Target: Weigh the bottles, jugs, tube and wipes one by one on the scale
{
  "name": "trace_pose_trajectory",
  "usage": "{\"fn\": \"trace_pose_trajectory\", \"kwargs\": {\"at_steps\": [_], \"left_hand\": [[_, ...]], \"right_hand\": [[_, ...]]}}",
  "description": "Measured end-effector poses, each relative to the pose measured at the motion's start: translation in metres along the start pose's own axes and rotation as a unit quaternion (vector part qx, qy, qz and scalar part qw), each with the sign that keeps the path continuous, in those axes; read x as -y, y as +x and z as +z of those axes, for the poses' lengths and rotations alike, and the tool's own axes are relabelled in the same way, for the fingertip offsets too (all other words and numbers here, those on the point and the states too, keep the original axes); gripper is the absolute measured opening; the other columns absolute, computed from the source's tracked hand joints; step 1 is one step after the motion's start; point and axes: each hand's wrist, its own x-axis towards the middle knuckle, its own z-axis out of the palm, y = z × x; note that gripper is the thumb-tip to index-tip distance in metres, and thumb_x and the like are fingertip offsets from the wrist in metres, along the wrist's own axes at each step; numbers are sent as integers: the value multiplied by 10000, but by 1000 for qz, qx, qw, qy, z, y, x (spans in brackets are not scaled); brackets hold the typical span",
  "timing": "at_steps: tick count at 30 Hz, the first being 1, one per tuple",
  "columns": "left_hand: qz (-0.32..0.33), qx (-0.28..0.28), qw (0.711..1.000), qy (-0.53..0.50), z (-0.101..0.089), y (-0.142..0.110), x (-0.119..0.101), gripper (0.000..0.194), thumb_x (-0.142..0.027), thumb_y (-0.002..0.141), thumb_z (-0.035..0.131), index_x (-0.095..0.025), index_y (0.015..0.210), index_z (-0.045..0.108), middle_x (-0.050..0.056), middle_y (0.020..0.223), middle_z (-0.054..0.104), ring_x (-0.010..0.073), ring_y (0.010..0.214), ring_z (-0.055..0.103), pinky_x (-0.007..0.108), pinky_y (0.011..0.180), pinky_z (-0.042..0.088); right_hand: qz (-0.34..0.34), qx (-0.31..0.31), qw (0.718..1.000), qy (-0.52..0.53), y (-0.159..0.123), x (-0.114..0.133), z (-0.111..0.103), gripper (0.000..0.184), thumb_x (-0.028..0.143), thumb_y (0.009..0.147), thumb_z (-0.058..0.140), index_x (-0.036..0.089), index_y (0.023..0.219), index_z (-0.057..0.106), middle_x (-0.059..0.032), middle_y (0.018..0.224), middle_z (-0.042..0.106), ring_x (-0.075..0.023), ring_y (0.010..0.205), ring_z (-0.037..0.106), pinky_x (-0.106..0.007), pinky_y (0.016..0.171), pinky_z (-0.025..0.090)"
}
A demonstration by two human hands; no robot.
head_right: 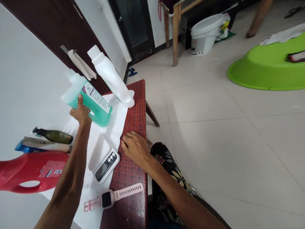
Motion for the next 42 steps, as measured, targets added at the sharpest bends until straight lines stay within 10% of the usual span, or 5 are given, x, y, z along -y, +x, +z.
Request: {"fn": "trace_pose_trajectory", "kwargs": {"at_steps": [9, 19, 42], "left_hand": [[59, 1, 997, -43, -69, 2, -54, 592, -639, 662, 863, -257, 643, 412, -94, 481, 316, 82, 432, 297, 274, 409, 264], [15, 43, 999, -30, -186, -74, -88, 692, -644, 683, 948, -221, 571, 411, -75, 513, 294, 70, 441, 294, 244, 391, 251], [76, 92, 992, 48, -233, -92, -83, 466, -620, 824, 830, -211, 660, 677, 37, 712, 632, 205, 692, 622, 358, 670, 522]], "right_hand": [[4, 10, 1000, 21, 1, -1, 0, 354, 133, 959, 543, 268, 680, 370, -2, 696, 567, -187, 726, 502, -338, 761, 402], [20, 31, 999, 16, 2, 2, -1, 399, 175, 964, 540, 282, 679, 282, -1, 678, 533, -195, 727, 494, -346, 757, 383], [3, 20, 1000, 4, -2, 1, 4, 388, 222, 983, 504, 288, 686, 264, -10, 677, 506, -207, 717, 465, -368, 780, 394]]}}
